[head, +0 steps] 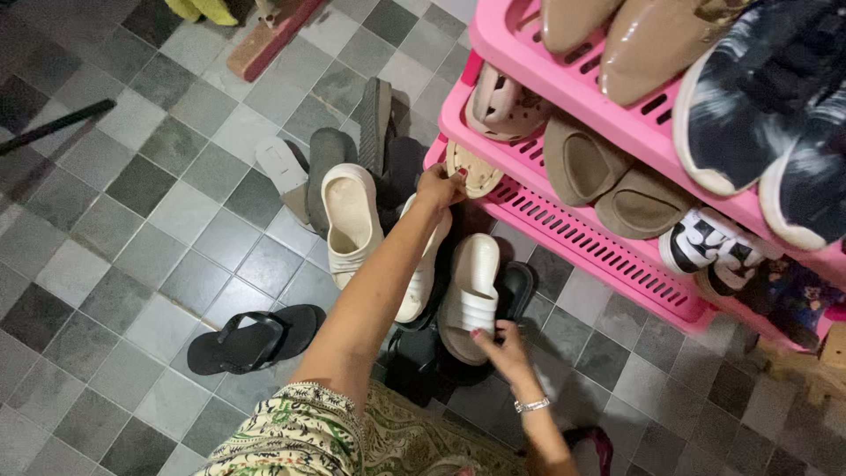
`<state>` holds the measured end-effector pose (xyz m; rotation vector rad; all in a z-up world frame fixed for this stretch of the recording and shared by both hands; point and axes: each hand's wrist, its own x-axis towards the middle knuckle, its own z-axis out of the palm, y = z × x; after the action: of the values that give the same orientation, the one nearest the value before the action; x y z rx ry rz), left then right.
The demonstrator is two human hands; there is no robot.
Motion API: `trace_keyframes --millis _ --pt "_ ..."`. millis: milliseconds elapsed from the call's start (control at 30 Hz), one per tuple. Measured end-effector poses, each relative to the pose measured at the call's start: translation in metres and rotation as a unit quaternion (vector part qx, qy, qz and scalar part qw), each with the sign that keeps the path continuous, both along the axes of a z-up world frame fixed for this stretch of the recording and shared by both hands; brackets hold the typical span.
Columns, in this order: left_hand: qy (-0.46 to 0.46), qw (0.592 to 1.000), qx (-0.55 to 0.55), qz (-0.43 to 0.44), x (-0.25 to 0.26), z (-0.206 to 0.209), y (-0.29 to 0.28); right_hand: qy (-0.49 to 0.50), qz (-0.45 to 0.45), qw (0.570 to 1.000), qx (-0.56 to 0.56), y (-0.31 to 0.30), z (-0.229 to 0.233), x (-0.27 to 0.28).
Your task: The person organizes various shoes on a pink three-tier shoe rack. They pick up shoes from the floor, place them on the rack, and adjust their positions to fit neatly.
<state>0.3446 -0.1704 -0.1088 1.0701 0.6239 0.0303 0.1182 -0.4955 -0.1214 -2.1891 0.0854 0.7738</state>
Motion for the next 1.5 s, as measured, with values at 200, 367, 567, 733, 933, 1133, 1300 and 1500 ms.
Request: trace_keyframes --millis 200,367,567,733,933,1133,1300,1500 --pt "0.114 0.991 0.027 -0.07 0.014 0.023 0.011 0.072 -0.152 0.983 0.075 0.017 -0.026 -0.017" --pt "0.116 0.981 0.047 -0.145 0.028 0.009 0.018 0.142 -0.29 0.91 0.26 -0.008 0.018 0.016" --pt "0.101 0.992 0.008 -0.077 0.014 0.006 0.02 -0.028 -0.273 0.943 0.188 -0.004 0.113 0.034" --pt "0.093 0.994 0.005 -0.058 0.003 0.012 0.019 -0.185 -0.254 0.949 0.02 0.013 0.15 0.035" --pt "0.077 0.996 0.019 -0.047 -0.001 0.012 0.01 -0.51 -0.187 0.832 -0.111 0.013 0.127 0.084" --pt "0.081 0.996 0.023 -0.034 0.002 0.013 0.006 -0.538 -0.151 0.82 -0.126 0.056 0.096 0.134" --pt "0.106 0.993 0.037 -0.047 -0.004 0.017 0.012 -0.536 -0.113 0.836 -0.017 0.065 0.094 0.124" --pt "0.104 0.994 0.031 -0.026 -0.004 0.018 0.006 -0.429 -0.221 0.876 0.013 0.039 0.049 0.159"
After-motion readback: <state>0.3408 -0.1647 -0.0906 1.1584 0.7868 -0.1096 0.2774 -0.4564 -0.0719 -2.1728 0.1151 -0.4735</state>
